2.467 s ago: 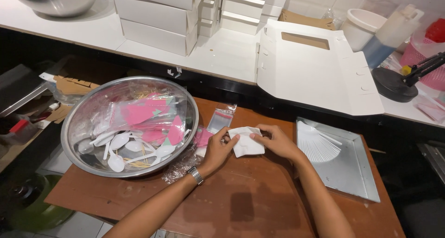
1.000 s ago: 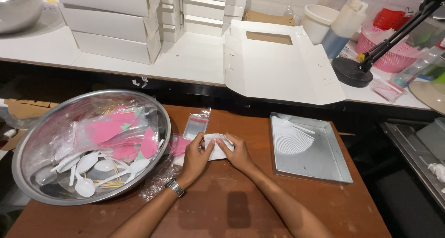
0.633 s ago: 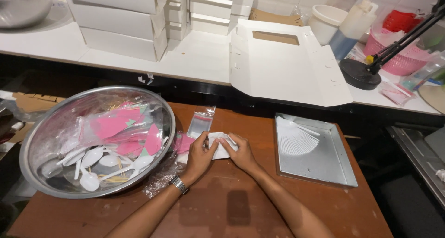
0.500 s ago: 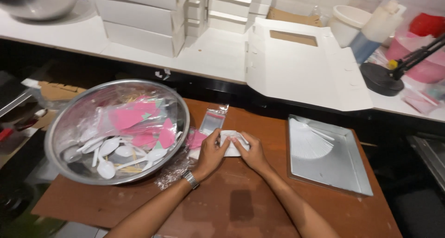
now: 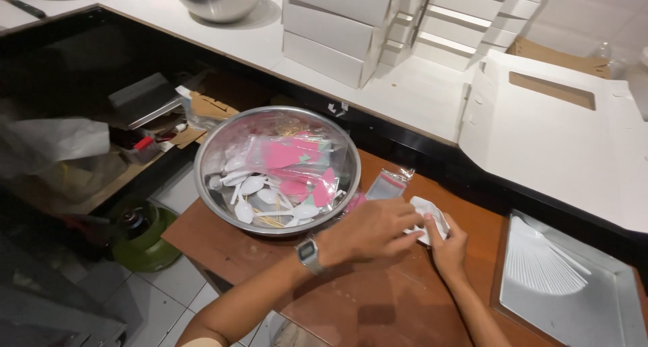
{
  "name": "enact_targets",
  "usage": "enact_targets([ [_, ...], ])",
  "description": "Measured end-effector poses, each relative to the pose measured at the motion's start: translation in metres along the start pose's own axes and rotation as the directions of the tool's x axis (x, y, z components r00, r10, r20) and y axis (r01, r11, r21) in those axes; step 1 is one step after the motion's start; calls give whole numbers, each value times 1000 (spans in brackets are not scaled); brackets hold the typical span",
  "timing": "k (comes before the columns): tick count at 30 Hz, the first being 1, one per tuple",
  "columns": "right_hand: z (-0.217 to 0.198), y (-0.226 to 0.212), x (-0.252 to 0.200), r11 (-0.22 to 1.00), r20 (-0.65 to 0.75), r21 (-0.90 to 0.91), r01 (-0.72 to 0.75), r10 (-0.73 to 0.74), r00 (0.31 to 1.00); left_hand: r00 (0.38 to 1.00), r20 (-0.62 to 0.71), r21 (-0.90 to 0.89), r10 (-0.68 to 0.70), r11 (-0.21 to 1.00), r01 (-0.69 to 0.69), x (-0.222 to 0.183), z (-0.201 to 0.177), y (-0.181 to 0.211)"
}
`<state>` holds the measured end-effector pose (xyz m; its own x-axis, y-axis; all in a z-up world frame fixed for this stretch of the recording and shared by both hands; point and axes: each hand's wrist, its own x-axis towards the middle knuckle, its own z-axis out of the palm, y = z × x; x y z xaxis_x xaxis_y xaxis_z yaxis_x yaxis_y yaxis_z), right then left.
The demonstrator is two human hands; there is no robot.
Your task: Wrapping the heads of plastic spoons in small paper squares and organizing them into a metal tray.
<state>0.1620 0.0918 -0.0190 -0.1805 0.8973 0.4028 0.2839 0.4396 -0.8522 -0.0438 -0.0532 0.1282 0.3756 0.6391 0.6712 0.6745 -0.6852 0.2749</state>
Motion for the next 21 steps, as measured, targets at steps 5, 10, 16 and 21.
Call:
enact_targets([
  [5, 4, 15, 2, 999, 1, -4, -50, 50, 999, 795, 324, 315, -513, 851, 421, -28, -88, -63],
  [10, 4, 26, 6, 998, -26, -60, -27, 26, 999, 537, 385, 689, -751, 621, 374, -120, -78, -224],
  [16, 5, 15, 4, 995, -41, -75, -62, 59, 997, 402, 332, 796, -854, 482, 366, -171, -97, -245],
  [21, 6, 12, 5, 997, -43, -40, -70, 68, 997, 527, 335, 830, -781, 509, 227, -190, -93, -253],
])
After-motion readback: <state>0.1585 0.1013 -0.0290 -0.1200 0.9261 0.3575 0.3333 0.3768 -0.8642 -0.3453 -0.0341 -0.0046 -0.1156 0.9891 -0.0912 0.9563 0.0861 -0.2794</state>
